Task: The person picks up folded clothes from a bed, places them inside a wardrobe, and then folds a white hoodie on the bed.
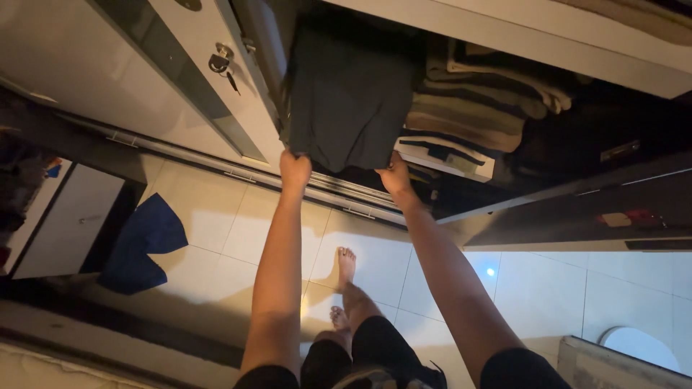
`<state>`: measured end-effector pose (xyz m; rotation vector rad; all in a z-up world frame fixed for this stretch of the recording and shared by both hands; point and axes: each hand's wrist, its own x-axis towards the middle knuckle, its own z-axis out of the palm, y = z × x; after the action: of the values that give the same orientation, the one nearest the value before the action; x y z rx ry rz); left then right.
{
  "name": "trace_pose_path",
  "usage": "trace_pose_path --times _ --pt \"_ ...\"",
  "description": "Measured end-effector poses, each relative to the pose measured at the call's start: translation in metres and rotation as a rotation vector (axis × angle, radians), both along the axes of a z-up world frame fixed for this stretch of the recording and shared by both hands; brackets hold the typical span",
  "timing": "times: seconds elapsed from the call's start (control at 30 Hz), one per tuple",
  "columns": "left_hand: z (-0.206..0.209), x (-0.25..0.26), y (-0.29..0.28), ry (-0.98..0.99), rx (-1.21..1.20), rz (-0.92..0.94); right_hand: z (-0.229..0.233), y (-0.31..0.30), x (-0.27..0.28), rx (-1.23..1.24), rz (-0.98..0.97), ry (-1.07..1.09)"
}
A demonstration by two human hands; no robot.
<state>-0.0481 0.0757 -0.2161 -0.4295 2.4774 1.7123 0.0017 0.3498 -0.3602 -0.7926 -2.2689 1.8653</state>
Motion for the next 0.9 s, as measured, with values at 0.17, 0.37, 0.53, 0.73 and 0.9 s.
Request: trace_pose_path --times 0.17,0.37,0.53,0.73,0.9 --pt "0.099 0.028 -0.005 0.332 -0.657 -0.085 0.072 0.003 0.018 0.072 -0.097 0.471" --pt "0.103 -0.011 0.022 0.474 -0.288 -0.134 0.243 -0.040 0.003 -0.233 -0.093 0.314" --pt "0.111 -0.027 0.025 0.259 -0.318 -0.098 0.304 -0.048 -0.024 -0.312 -0.151 -0.071" --pt "0.075 -0.082 0.017 0.221 -0.065 -0.046 0.263 -0.028 -0.075 -0.686 -0.231 0.021" --pt "0.115 -0.080 0.030 0.298 -0.041 -0.091 0.247 -0.018 -0.060 0.273 0.114 0.153"
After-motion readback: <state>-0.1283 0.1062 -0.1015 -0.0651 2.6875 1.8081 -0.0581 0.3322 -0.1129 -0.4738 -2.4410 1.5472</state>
